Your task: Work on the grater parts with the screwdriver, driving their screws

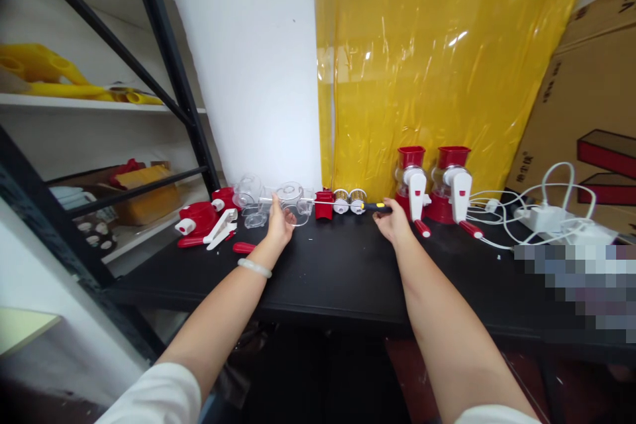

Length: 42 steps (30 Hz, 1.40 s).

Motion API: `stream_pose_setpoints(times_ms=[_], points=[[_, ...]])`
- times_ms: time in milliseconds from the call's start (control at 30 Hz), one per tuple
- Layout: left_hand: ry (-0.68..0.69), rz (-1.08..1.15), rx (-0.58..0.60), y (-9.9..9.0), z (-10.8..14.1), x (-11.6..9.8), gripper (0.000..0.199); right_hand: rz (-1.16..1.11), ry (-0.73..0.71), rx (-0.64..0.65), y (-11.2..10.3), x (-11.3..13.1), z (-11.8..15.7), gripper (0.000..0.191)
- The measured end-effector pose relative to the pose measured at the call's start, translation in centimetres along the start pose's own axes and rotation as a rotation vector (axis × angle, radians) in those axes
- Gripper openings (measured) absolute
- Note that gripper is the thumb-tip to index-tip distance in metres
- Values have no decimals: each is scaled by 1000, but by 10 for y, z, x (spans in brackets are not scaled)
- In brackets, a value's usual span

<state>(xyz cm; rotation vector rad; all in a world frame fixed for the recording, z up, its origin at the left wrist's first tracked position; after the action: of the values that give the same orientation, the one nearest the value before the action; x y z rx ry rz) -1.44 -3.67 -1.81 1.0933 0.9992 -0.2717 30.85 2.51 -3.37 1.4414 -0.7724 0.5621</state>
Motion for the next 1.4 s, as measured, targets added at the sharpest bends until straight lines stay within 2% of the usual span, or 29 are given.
stream_pose_setpoints(times_ms=[100, 233, 300, 400, 633, 800, 900, 1100, 1200, 1300, 1400], points=[[-12, 1, 0, 0, 0, 1, 63, -44, 56, 19, 0, 5, 7, 11], [-10, 21, -15, -3, -3, 1, 61, -5, 119, -25, -1, -8, 7, 33], [-13, 24, -18, -4, -5, 1, 61, 22, 128, -63, -2, -15, 5, 35], [5, 20, -3, -2, -4, 0, 60, 11, 105, -84, -1, -16, 2, 28], [4, -10, 32, 3, 5, 1, 57, -78, 90, -12, 2, 5, 10, 10], [-3, -12, 8, 1, 5, 1, 59, 20, 106, -99, -4, -10, 4, 36], [-5, -5, 3, 1, 2, 1, 60, 58, 88, -144, -6, -16, 0, 37], [-4, -4, 1, 0, 1, 2, 57, -3, 85, -41, 2, 0, 8, 17], [-10, 12, 4, 0, 1, 1, 58, 6, 127, 6, 3, -1, 12, 26], [-35, 40, -13, -1, 0, 1, 59, 51, 152, -17, 3, -11, 10, 38], [-47, 54, -27, -3, -2, 1, 59, 58, 127, -46, 3, -15, 6, 34]])
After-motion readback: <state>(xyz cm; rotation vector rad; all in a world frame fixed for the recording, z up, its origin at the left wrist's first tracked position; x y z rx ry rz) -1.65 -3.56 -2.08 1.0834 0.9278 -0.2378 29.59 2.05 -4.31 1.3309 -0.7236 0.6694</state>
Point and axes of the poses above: each hand's wrist, its own z-axis away from the middle knuckle, its own y-axis out of the palm, x = y × z, the point moved 6 cm from there along -z, towards the middle knuckle, and after that the axes turned 2 degrees about -x, right-handed, at the moved point
